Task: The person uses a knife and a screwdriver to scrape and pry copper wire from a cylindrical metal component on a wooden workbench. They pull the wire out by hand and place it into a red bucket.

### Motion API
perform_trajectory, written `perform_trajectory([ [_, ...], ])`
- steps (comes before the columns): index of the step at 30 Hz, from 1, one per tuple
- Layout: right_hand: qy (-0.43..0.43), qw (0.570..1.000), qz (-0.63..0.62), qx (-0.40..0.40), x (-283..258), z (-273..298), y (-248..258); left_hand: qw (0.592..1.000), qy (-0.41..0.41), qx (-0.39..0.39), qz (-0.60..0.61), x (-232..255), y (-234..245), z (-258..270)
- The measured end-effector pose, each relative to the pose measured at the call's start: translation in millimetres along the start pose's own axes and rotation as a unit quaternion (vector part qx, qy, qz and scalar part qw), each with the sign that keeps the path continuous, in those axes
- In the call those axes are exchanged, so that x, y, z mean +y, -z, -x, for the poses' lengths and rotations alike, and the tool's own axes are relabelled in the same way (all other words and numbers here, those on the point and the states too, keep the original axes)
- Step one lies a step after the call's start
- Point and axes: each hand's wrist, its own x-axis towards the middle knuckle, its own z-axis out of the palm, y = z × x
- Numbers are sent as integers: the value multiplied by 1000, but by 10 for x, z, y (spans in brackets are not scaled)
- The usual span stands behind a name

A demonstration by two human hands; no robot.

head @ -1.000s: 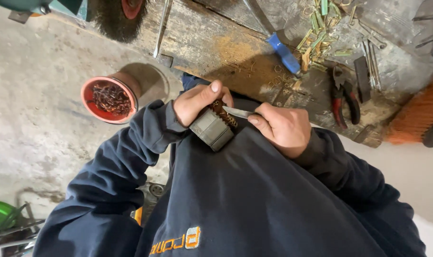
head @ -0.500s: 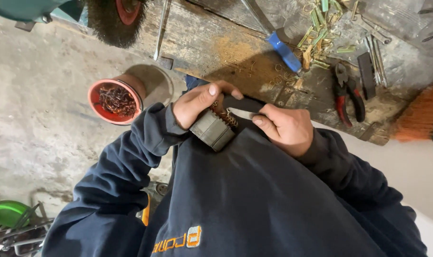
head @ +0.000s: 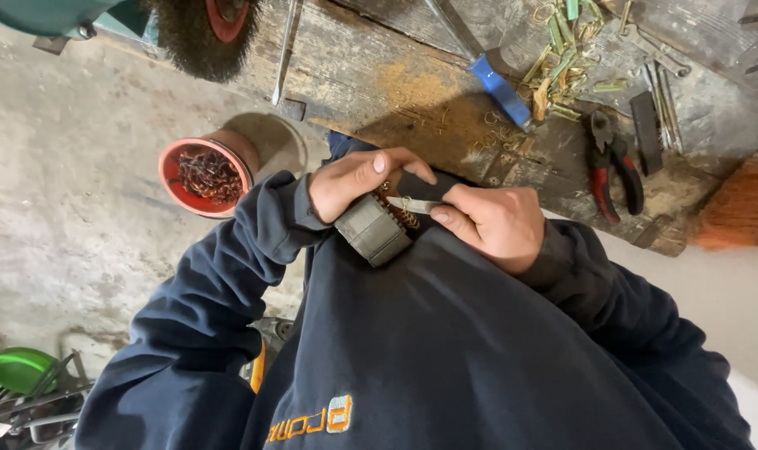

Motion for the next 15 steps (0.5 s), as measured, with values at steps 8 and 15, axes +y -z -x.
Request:
perform_trajectory([
  [8,26,999,18,29,-63,-38,12,999,-12,-17,27,-57,34,-19],
  [15,39,999,24,17,-68,-47,32,998,0,-27,55,-72,24,-47],
])
